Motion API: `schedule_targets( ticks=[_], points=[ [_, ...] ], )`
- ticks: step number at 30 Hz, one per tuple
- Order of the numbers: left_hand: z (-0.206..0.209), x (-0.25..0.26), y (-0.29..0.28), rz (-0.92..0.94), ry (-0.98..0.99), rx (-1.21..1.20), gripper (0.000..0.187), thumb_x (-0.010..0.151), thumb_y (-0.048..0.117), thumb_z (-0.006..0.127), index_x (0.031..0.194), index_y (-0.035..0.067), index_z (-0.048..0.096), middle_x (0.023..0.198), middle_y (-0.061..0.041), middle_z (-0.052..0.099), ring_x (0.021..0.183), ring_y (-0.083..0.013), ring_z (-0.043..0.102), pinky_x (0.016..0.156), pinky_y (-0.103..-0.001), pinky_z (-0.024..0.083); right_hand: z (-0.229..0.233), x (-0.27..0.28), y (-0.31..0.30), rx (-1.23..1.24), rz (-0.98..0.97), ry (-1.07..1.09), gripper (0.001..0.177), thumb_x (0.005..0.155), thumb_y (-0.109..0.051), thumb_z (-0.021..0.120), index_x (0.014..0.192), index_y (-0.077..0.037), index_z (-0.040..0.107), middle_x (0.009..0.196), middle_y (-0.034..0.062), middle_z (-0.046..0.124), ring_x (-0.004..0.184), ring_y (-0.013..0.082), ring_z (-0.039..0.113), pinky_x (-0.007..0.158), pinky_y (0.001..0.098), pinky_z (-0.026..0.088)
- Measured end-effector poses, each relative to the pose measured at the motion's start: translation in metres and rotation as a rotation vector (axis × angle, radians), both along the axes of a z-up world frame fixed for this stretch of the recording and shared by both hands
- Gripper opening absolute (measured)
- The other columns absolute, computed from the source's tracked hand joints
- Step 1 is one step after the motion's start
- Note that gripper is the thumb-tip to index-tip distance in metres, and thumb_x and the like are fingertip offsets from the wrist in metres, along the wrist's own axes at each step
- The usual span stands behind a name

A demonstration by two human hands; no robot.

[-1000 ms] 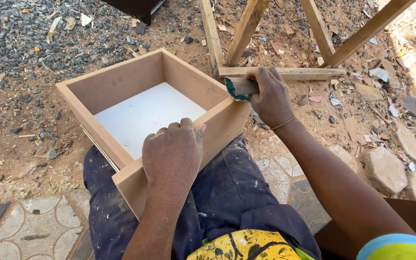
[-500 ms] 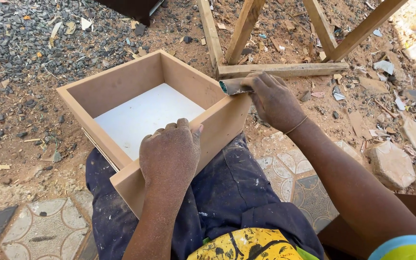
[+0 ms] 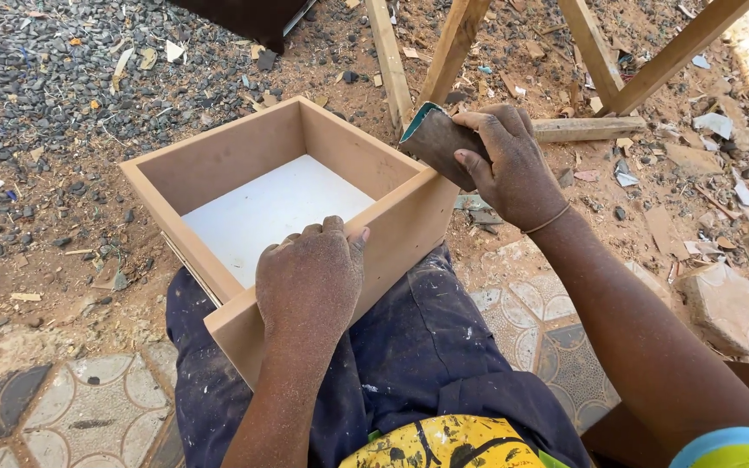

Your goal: Sanding the top edges of a small wooden drawer to smooth them out using sandpaper.

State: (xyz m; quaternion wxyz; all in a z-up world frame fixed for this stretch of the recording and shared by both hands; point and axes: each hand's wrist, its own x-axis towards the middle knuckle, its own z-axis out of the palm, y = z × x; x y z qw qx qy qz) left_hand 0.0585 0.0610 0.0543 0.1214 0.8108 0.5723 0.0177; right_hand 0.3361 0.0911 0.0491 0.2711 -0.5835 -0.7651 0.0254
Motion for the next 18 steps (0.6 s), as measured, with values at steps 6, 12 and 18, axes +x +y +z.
schedule_targets(
  ticks=[6,12,18],
  points=[
    [0.004,0.0,0.002,-0.011,-0.019,-0.016,0.057,0.112,0.048,0.036,0.127,0.004,0.068,0.095,-0.016,0.077,0.096,-0.0288,0.077,0.083,-0.044,0.06,0.006,-0.008,-0.004,0.011,-0.038,-0.041,0.04,0.096,-0.012,0.073,0.132,-0.009,0.056,0.108,0.0114,0.049,0.105,0.0397,0.053,0.09,0.0549,0.051],
    [0.0,0.0,-0.001,-0.025,-0.043,0.033,0.054,0.111,0.045,0.04,0.125,0.002,0.069,0.094,-0.018,0.077,0.095,-0.0305,0.077,0.081,-0.045,0.06,-0.007,-0.019,-0.004,-0.151,-0.08,0.005,0.059,0.085,-0.014,0.082,0.135,-0.007,0.052,0.113,0.0198,0.052,0.108,0.0486,0.059,0.091,0.0598,0.051],
    [-0.004,0.001,-0.001,-0.028,-0.043,0.06,0.053,0.11,0.048,0.043,0.118,0.003,0.07,0.088,-0.016,0.076,0.092,-0.0305,0.078,0.079,-0.045,0.06,-0.024,-0.007,-0.005,-0.28,-0.085,-0.175,0.021,0.072,-0.015,0.078,0.077,-0.012,0.057,0.095,0.0189,0.059,0.093,0.0481,0.064,0.075,0.0575,0.052]
  ],
)
